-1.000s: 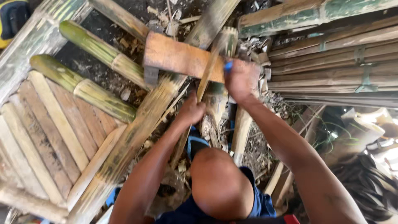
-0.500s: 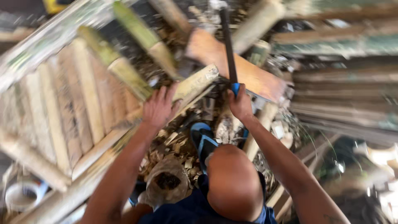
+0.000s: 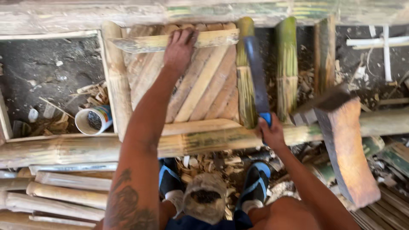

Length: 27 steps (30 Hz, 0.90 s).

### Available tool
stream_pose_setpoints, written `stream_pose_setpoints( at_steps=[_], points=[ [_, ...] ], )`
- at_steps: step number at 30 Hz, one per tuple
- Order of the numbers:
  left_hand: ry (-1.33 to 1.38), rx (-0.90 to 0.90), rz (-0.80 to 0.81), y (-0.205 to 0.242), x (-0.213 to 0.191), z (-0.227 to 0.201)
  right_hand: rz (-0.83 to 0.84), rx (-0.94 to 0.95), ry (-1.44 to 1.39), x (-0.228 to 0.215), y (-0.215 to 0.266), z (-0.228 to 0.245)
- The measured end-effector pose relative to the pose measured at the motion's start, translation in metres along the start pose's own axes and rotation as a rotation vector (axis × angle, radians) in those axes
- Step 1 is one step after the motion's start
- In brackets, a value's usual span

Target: The person assembles a bamboo structure by cutting bamboo strips with a machete, fitting them into a frame, and securing them with a hammer and nails. The person repeatedly measures, cuts, and hammers pieces into place.

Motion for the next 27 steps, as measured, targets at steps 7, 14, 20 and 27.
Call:
stream_pose_setpoints(
  at_steps=[7, 14, 20, 27],
  points=[
    [0.089, -0.076, -0.036, -0.028, 0.055, 0.029, -0.115, 0.115, -0.117, -0.002, -0.001, 0.001],
    [0.135, -0.022, -0.059, -0.025, 0.063, 0.039, -0.102, 0.113, -0.103, 0.003, 0.001, 0.011],
    [0.159, -0.015, -0.036, -0.031, 0.062, 0.042, -0.067, 0.099, -0.193, 0.004, -0.001, 0.012],
    [0.202, -0.124, -0.079, -0.025, 0.052, 0.043, -0.131, 0.11, -0.043, 0.005, -0.006, 0.016]
  ],
)
Point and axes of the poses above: each hand's wrist, its own y-axis away from the middle knuckle, its own x-axis out of the palm, z = x × y, the point moved 2 cm from there along -y, towards the middle knuckle, and after that the axes turned 4 degrees about y, right-handed, at the moved point
